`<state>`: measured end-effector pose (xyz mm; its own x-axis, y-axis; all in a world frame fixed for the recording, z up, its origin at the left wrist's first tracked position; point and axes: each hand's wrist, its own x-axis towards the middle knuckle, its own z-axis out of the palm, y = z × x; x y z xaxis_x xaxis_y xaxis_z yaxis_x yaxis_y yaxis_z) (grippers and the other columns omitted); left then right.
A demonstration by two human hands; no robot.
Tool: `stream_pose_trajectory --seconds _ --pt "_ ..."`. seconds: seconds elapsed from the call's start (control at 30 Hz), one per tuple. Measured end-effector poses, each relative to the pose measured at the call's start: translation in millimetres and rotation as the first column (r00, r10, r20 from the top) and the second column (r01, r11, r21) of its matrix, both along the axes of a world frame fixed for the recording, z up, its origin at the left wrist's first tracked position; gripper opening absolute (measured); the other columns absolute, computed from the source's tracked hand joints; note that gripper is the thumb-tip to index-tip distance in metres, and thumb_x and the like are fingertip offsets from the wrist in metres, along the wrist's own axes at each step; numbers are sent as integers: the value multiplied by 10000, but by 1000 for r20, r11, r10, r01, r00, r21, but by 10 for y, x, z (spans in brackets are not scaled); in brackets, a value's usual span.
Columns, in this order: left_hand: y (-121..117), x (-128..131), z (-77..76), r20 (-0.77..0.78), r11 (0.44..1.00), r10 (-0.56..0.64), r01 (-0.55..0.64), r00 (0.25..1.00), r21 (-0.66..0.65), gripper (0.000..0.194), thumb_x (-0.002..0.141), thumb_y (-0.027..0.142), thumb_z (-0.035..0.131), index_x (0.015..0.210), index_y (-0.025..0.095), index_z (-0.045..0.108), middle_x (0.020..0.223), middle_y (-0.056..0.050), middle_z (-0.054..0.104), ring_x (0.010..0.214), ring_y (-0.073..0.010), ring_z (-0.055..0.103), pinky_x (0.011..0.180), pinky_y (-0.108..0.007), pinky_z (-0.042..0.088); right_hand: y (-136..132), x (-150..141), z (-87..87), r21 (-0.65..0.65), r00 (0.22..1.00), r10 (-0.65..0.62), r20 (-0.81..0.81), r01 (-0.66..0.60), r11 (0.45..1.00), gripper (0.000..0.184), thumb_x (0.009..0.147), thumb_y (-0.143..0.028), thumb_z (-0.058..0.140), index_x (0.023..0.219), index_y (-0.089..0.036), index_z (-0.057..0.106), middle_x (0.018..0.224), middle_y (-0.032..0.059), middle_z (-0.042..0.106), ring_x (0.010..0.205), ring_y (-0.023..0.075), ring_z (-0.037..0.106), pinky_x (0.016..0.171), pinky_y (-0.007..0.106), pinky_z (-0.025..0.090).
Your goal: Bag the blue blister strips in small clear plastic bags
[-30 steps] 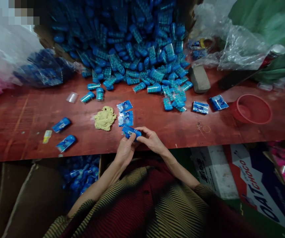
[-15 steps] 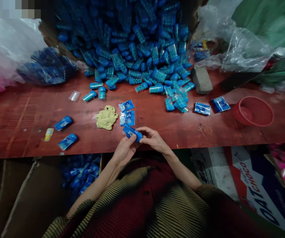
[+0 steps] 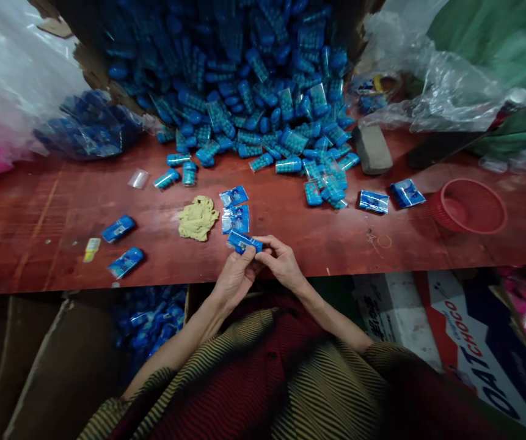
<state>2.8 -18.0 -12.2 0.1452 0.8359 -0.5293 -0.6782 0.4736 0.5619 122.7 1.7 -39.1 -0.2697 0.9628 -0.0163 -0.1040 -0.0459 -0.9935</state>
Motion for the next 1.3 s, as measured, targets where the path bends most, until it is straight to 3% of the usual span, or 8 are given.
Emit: stream_pose_trajectory --seconds 0.2,0.37,0.47,0.6,0.73,0.97,1.07,1.3 --pt "-9 -93 6 -38 996 -83 85 996 36 311 622 281 787 860 122 664 832 -58 690 804 -169 644 779 -279 494 5 109 87 114 983 169 77 -178 978 376 806 -253 619 1179 -286 592 1123 21 615 1027 177 572 930 337 443" --pt "5 -98 19 5 996 -2 2 1000 91 341 640 322 773 905 142 657 938 -40 671 895 -138 613 863 -246 453 -53 55 39 436 937 -95 336 -65 898 316 857 -210 536 1152 -295 612 1151 58 596 1127 216 518 1023 432 374" --pt "23 -94 -2 26 999 43 -44 999 29 256 686 248 743 899 137 653 947 -42 674 865 -120 618 870 -237 451 -85 16 -45 506 893 -184 411 -56 860 305 865 -192 496 1121 -287 634 1101 73 609 1098 228 531 1016 460 376" --pt "43 -145 -43 38 992 114 -111 993 -66 187 709 68 644 882 141 655 849 -25 689 773 -105 633 802 -226 482 -98 38 -91 404 937 -91 337 -57 913 314 853 -225 531 1152 -281 606 1157 73 564 1109 215 523 980 413 424" --pt "42 -170 -49 33 995 89 -87 995 -48 169 713 62 625 863 137 650 884 -51 697 886 -148 642 873 -284 476 -59 74 -67 106 991 -83 106 72 992 351 830 -291 570 1180 -264 560 1157 64 545 1063 183 554 932 347 466" --pt "17 -154 -74 65 998 63 -62 996 -19 192 741 235 683 911 153 650 949 -45 691 935 -156 622 927 -337 449 -13 -21 -11 -223 996 4 -94 -25 975 343 771 -322 627 1095 -222 575 1048 38 635 912 143 595 821 293 499" --pt "5 -158 -67 60 999 44 -42 997 -19 194 752 295 674 879 150 661 905 -47 694 884 -156 622 882 -325 465 -20 -72 4 -261 991 -12 -132 -23 965 325 766 -322 629 1067 -209 579 988 33 648 866 135 598 753 266 503" --pt "-19 -187 -72 -84 990 139 -139 987 7 242 616 236 784 789 147 640 766 7 663 700 -93 589 687 -208 455 -76 -102 -17 -124 999 -32 -4 31 992 394 776 -292 631 1157 -224 560 902 8 620 831 125 590 779 265 485"
